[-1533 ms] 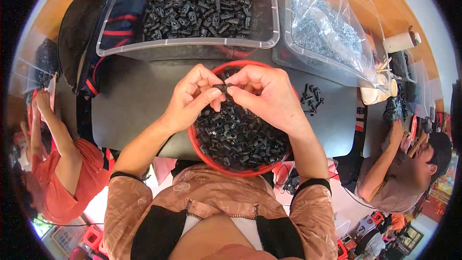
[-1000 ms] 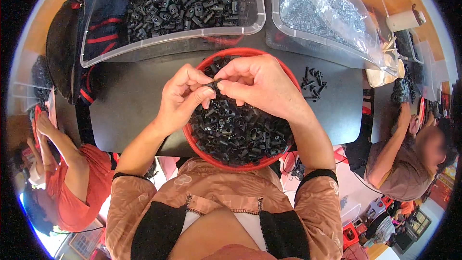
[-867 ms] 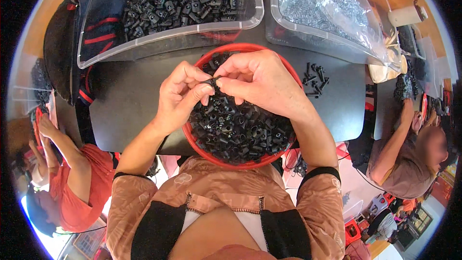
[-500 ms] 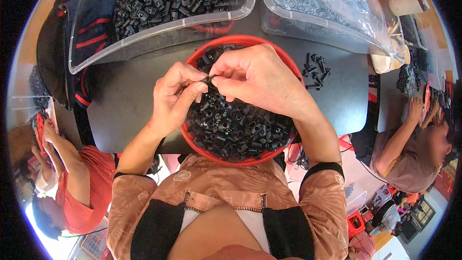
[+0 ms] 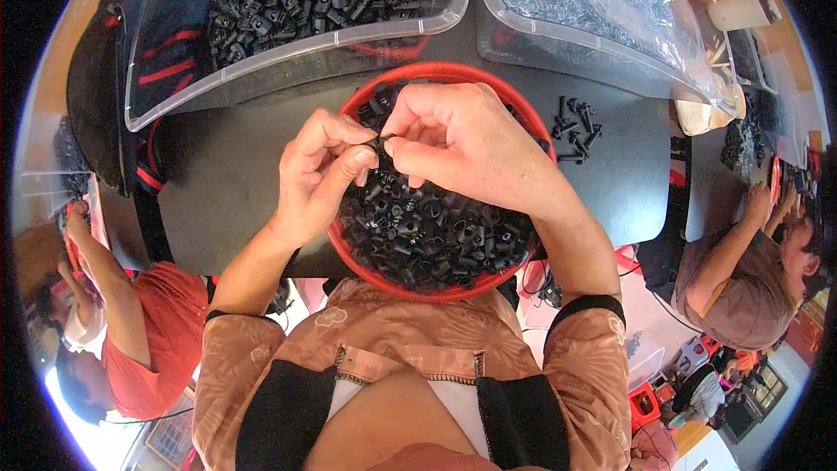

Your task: The person assembles plastic cord locks by hand, taking plastic components and springs from containers and fitting the pieces together.

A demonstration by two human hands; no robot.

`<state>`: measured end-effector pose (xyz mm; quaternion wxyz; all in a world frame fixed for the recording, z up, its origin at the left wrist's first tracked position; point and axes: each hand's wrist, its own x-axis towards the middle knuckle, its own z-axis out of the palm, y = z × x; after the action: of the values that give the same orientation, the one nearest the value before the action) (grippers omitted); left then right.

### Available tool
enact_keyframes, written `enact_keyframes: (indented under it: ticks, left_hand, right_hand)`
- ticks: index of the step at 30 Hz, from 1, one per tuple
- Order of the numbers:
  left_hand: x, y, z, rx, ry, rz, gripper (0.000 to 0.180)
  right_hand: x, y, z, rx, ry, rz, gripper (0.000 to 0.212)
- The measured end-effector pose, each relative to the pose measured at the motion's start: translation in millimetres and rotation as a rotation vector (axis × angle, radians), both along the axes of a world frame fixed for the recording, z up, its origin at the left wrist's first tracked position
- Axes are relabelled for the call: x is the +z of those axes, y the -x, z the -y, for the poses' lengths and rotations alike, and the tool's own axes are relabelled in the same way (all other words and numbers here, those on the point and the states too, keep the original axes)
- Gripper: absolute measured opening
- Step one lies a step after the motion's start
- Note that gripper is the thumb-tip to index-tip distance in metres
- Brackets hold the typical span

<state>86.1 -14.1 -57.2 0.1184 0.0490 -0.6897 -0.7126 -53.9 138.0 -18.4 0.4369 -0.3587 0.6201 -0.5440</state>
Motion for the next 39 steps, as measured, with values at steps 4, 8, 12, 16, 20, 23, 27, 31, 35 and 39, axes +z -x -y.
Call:
enact_keyframes:
  ticks: [4, 8, 12, 16, 20, 23, 27, 31, 35, 39]
  left_hand:
    - [0.3, 0.0, -0.8, 0.013, 0.097, -0.026, 0.008]
    - [2.3, -1.2, 0.1, -0.011, 0.211, -0.020, 0.007]
    - [2.6, -0.2, -1.8, -0.002, 0.164, -0.007, 0.007]
    - [3.5, 2.9, -0.8, 0.007, 0.026, 0.025, 0.009]
    - [6.6, 6.5, 6.1, -0.006, -0.067, 0.079, 0.011]
    - [10.1, 6.9, 9.7, -0.005, -0.140, 0.112, 0.014]
    - [8.1, 3.5, 11.5, -0.044, -0.202, 0.137, 0.018]
    - [9.3, 2.6, 11.9, -0.055, -0.233, 0.151, 0.017]
    - [10.0, 3.9, 10.4, -0.033, -0.256, 0.144, 0.016]
    - [13.2, 2.7, 11.1, -0.055, -0.205, 0.151, 0.015]
  right_hand:
    - [-3.6, -0.8, -1.4, -0.015, 0.040, -0.123, 0.008]
    - [-0.8, -0.4, -0.2, 0.026, 0.015, -0.052, 0.008]
    - [-2.3, 0.0, -0.5, 0.044, 0.021, 0.029, 0.008]
    - [-4.5, 3.5, 0.6, 0.055, 0.061, 0.134, 0.009]
    - [3.7, 3.5, -1.0, -0.017, 0.081, -0.042, 0.009]
    - [11.1, 0.9, -1.8, -0.083, 0.170, -0.306, 0.010]
    - [2.7, -2.2, 4.1, -0.147, 0.383, -0.825, 0.017]
    - [0.1, -4.3, 6.7, -0.080, 0.433, -1.056, 0.022]
    - [9.2, -7.3, 7.7, -0.155, 0.383, -0.779, 0.016]
    - [17.7, -6.6, 5.5, -0.130, 0.306, -0.688, 0.013]
